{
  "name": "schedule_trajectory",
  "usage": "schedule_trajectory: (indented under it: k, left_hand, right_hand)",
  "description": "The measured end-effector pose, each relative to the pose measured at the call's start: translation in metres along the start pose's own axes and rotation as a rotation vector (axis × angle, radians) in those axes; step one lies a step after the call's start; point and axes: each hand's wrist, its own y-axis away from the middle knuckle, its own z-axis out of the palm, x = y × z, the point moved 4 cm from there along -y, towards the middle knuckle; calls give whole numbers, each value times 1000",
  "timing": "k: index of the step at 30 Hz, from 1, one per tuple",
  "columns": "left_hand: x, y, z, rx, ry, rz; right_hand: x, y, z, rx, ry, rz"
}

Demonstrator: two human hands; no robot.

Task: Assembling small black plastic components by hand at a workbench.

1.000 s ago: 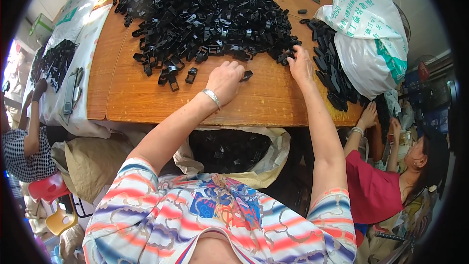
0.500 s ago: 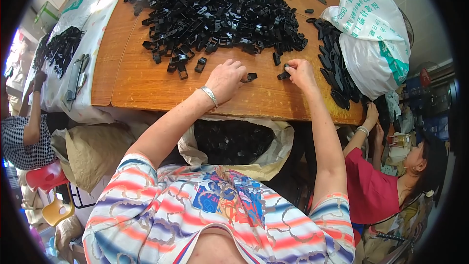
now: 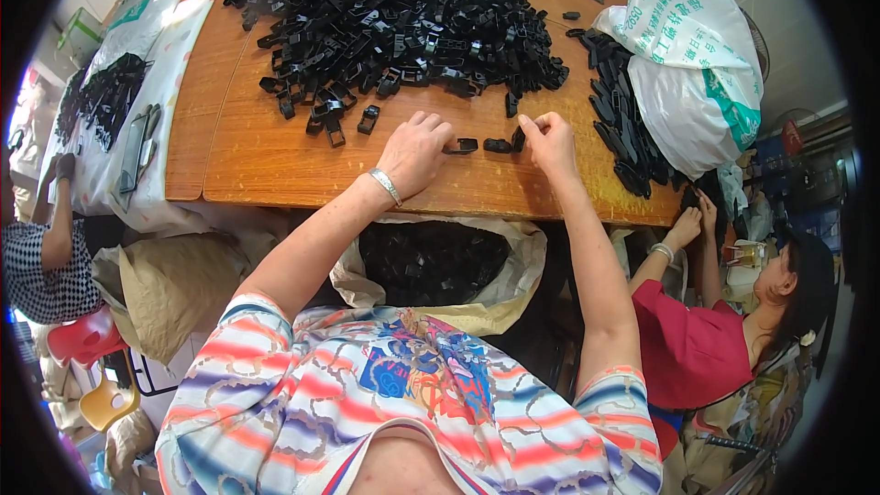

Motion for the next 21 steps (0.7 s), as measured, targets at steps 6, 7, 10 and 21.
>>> schedule_trajectory:
  k: [6,7,10,21]
  left_hand:
    - [-6,5,-9,44,51,-91]
    - [-5,4,-7,44,53,-88]
    - [-4,4,0,47,-18,-66]
    - [16,23,-1,-32,599,-228]
  right_hand:
    - [-59,46,26,-67,418,-591]
    - [-53,44,30,-118,449,-578]
    - [-43,44,28,-112,452,-512]
    - [-42,92,48,-470,-610,286]
